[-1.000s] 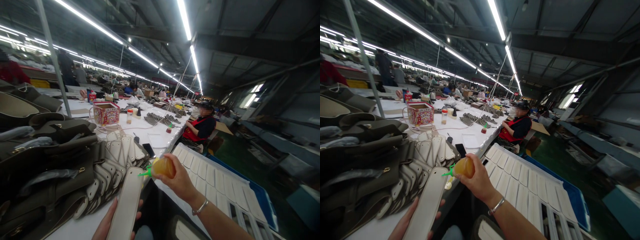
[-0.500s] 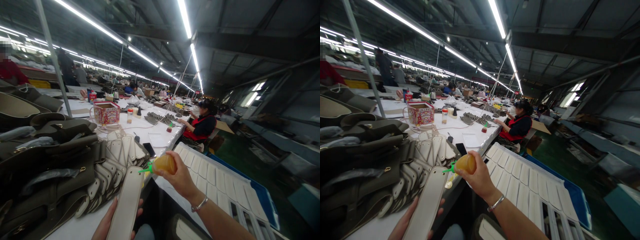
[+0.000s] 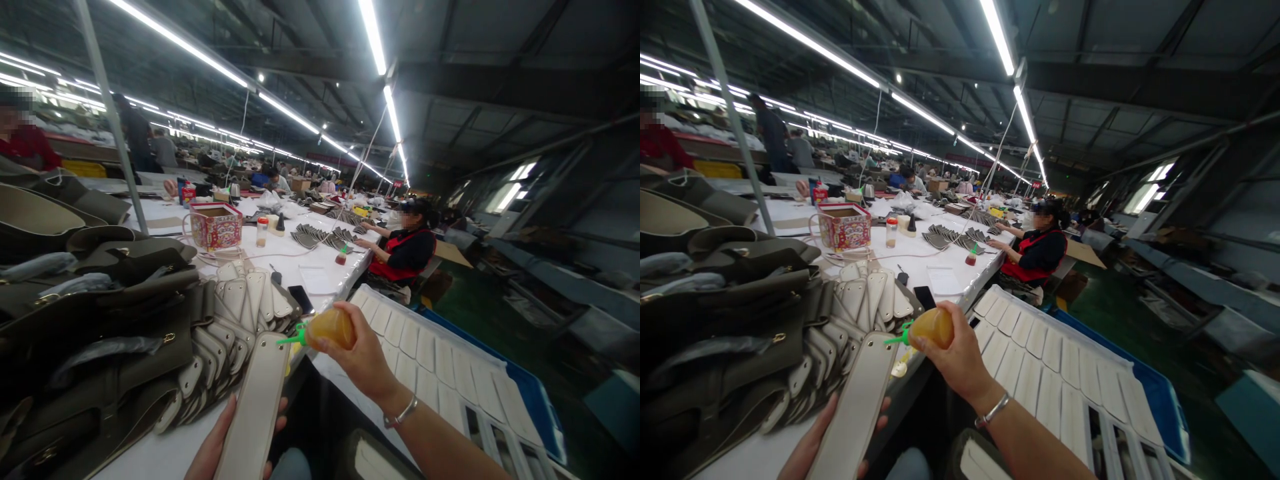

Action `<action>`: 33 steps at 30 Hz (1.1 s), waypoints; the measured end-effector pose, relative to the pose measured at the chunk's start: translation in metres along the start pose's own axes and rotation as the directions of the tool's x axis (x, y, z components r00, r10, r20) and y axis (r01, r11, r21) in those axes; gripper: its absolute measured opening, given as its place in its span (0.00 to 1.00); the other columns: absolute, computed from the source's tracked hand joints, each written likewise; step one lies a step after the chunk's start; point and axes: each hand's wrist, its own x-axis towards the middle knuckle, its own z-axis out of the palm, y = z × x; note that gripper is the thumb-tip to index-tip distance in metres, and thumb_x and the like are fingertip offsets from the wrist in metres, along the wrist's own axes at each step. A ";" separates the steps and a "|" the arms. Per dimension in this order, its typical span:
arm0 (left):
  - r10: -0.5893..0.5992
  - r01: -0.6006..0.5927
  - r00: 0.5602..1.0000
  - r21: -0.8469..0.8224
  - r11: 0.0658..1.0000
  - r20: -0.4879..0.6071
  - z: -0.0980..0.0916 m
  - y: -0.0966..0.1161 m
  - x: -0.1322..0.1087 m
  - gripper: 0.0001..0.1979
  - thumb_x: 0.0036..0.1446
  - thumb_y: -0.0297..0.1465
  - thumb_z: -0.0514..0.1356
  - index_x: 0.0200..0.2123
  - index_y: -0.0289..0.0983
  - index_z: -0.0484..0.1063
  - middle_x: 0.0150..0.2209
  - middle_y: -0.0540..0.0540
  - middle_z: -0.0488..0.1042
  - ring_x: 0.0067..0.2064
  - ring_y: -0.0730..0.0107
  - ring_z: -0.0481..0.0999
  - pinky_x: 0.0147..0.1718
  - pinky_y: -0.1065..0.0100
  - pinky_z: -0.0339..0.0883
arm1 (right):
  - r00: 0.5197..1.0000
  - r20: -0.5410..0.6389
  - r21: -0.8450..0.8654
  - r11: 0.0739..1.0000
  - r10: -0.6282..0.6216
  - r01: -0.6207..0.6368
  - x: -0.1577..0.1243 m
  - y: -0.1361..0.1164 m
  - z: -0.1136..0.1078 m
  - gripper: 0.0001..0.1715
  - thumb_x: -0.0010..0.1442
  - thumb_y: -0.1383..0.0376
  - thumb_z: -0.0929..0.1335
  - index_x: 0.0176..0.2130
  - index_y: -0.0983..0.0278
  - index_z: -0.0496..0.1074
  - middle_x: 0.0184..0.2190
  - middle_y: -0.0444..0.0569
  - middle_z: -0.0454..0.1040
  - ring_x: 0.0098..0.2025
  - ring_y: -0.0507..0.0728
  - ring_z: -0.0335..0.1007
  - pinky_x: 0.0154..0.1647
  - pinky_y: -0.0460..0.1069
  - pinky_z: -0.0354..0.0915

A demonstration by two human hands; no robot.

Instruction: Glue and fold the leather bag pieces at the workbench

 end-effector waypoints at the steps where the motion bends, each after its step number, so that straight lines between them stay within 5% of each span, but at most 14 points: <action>1: -0.003 0.003 1.000 0.008 1.000 -0.001 0.001 0.001 0.000 0.30 0.60 0.41 0.50 0.61 0.33 0.51 0.51 0.32 0.69 0.36 0.54 0.78 0.32 0.58 0.73 | 1.000 0.006 -0.007 1.000 -0.001 0.001 0.000 -0.001 0.000 0.30 0.49 0.60 0.71 0.50 0.59 0.59 0.43 0.46 0.67 0.41 0.57 0.66 0.43 0.52 0.65; 4: -0.011 0.011 1.000 0.001 1.000 0.022 0.003 0.003 -0.001 0.30 0.60 0.40 0.51 0.61 0.31 0.52 0.51 0.32 0.69 0.34 0.54 0.78 0.32 0.58 0.73 | 0.999 0.040 -0.017 1.000 -0.003 0.004 -0.001 -0.002 0.000 0.30 0.49 0.60 0.71 0.50 0.59 0.59 0.43 0.47 0.67 0.41 0.57 0.66 0.43 0.52 0.65; 9: 0.006 -0.003 0.999 -0.057 0.998 0.048 0.000 0.004 -0.001 0.29 0.61 0.37 0.48 0.62 0.29 0.47 0.50 0.31 0.69 0.45 0.48 0.74 0.35 0.56 0.73 | 1.000 0.001 0.013 1.000 0.005 -0.005 0.002 -0.003 -0.001 0.30 0.50 0.61 0.71 0.50 0.59 0.58 0.44 0.47 0.66 0.40 0.56 0.67 0.43 0.52 0.66; 14: 0.005 0.000 0.995 -0.048 0.999 0.102 -0.002 0.003 -0.002 0.30 0.61 0.39 0.49 0.62 0.31 0.49 0.47 0.31 0.72 0.38 0.49 0.78 0.32 0.55 0.73 | 1.000 0.024 0.021 1.000 0.007 -0.008 0.000 -0.002 0.002 0.30 0.49 0.62 0.71 0.50 0.59 0.58 0.44 0.47 0.67 0.41 0.57 0.67 0.44 0.53 0.65; 27: 0.001 0.007 0.996 -0.087 0.996 0.092 0.003 0.010 -0.004 0.32 0.59 0.45 0.50 0.59 0.29 0.55 0.51 0.32 0.69 0.39 0.51 0.77 0.36 0.58 0.72 | 0.978 0.163 0.044 0.989 0.130 -0.139 -0.042 0.005 0.016 0.32 0.47 0.65 0.71 0.50 0.57 0.57 0.43 0.46 0.67 0.43 0.58 0.66 0.47 0.53 0.64; 33: 0.118 -0.100 0.989 -0.186 0.977 0.088 0.015 0.014 -0.004 0.32 0.62 0.44 0.42 0.62 0.28 0.45 0.52 0.32 0.69 0.53 0.50 0.68 0.48 0.50 0.64 | 0.970 0.186 0.016 0.986 0.160 -0.166 -0.061 0.008 0.020 0.31 0.47 0.64 0.71 0.50 0.57 0.58 0.43 0.45 0.66 0.41 0.57 0.66 0.46 0.52 0.64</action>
